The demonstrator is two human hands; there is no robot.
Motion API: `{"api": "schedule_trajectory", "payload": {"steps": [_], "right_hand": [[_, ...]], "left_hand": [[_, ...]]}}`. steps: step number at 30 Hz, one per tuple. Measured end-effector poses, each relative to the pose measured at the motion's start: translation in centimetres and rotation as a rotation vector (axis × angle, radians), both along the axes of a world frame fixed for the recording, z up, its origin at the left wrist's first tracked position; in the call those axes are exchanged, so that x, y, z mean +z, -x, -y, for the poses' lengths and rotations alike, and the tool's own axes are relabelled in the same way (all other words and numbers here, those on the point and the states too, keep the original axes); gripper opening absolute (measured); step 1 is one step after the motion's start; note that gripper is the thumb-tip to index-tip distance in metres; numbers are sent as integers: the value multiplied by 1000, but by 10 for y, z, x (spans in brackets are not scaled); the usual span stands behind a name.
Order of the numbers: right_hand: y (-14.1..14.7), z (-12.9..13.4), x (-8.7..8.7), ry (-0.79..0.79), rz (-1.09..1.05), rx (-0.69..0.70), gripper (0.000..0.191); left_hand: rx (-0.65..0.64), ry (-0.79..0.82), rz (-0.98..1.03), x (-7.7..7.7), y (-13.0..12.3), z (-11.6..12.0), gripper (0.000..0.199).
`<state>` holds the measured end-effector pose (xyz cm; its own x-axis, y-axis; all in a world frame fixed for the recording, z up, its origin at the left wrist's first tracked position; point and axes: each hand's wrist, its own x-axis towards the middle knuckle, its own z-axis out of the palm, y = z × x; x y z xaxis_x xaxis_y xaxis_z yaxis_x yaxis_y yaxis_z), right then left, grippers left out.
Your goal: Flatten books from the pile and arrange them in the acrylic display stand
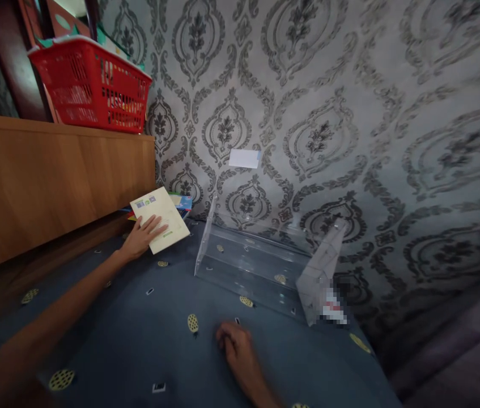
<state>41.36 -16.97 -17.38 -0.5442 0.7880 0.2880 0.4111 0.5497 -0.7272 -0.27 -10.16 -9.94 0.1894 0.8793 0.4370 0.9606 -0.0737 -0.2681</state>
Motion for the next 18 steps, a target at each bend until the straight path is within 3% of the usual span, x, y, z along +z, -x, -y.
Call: {"api": "schedule_trajectory", "payload": {"steps": [8,14,18], "right_hand": [[1,2,4,20,2,7,23],[6,7,15,59,19,5,27],[10,8,18,130,0,-24,28]], "left_hand": [[20,121,-42,-33,-25,32,64],[125,217,-14,-35,-47,62,65],[124,267,16,-36,-56,80,64]]}}
